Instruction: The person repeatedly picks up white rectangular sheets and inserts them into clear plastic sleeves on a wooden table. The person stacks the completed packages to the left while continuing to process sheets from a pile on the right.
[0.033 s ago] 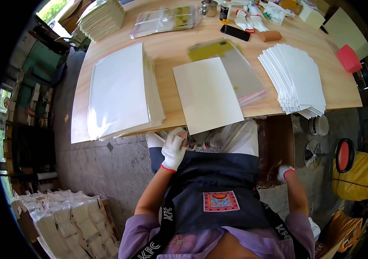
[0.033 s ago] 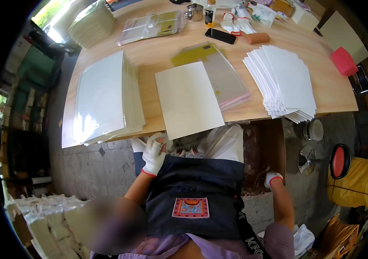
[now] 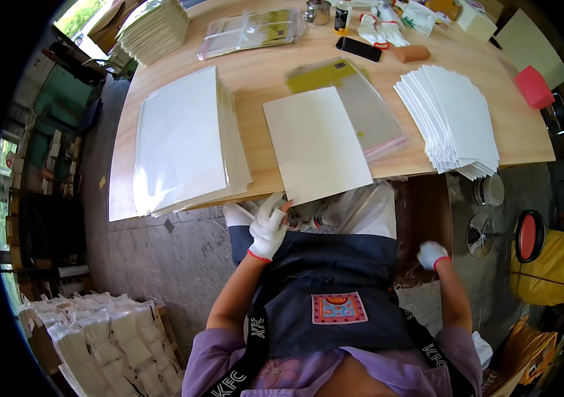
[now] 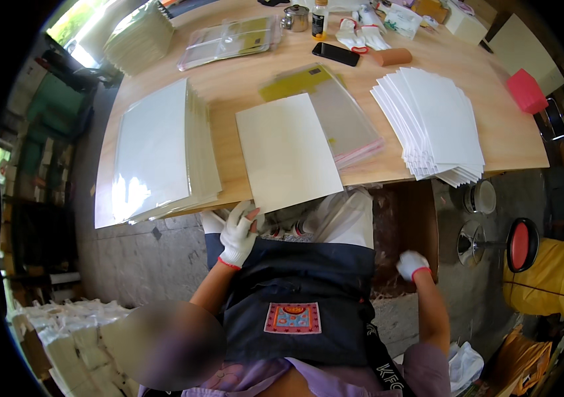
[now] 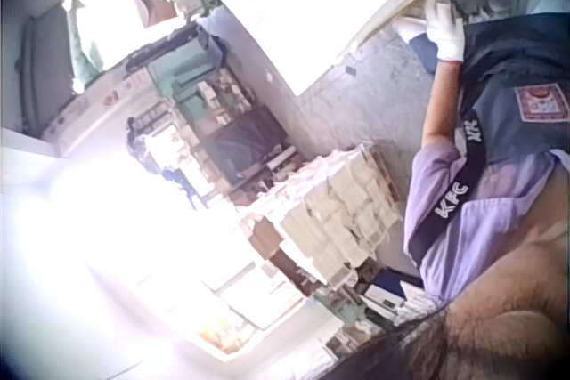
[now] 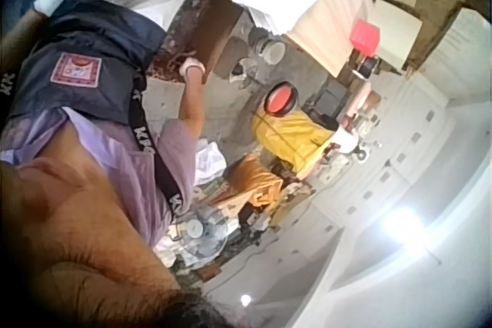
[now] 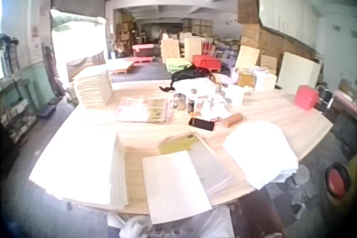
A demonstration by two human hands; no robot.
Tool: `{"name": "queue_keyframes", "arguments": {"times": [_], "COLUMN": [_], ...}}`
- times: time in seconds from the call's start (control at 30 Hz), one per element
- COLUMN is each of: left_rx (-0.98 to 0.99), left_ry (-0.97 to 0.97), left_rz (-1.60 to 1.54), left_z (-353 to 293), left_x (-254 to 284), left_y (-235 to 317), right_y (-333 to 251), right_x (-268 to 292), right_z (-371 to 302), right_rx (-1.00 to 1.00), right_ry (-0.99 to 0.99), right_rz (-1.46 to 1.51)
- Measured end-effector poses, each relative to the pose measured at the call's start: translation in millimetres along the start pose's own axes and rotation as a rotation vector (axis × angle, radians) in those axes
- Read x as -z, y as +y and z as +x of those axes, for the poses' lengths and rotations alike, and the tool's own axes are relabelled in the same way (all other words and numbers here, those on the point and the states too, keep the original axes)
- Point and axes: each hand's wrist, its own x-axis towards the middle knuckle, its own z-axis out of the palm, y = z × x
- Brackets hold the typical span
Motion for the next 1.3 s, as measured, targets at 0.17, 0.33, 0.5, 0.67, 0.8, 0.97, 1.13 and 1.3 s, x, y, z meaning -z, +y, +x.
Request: {"name": "queue_keyframes", "arguments": {"times": [0.17, 0.33, 0.5, 0.67, 0.8, 0.97, 1.13, 1.3], "left_rx": [-0.147, 0.010, 0.946, 1.082, 1.033, 0.857, 0.622, 0.591], "left_ry": [-0.128, -0.038, 0.161, 0.096, 0.069, -0.061, -0.042, 0.272], "left_rz": [-0.023, -0.155, -1.180, -1.472, -1.467, -1.034, -0.776, -0.455], "left_z": [23, 15, 0, 4, 11, 35, 58, 92], "left_x": [-2, 0, -9, -3, 12, 59, 148, 217], "left_y": [9, 5, 7, 4, 6, 42, 43, -26], "right_y": [-117, -162, -192, -185, -182, -199, -241, -337], "right_x": [170, 206, 196, 179, 187, 187, 203, 309], "right_z": [-10, 10, 10, 37, 37, 10, 5, -13], "right_rx": [0.314, 0.471, 0.277, 0.203, 0.159, 0.350, 0.698, 0.878], "right_ry": [1.017, 0.911, 0.798, 0.747, 0.716, 0.246, 0.067, 0.181], "right_rz": [0.333, 0.499, 1.071, 1.179, 1.109, 1.544, 1.897, 1.578]}}
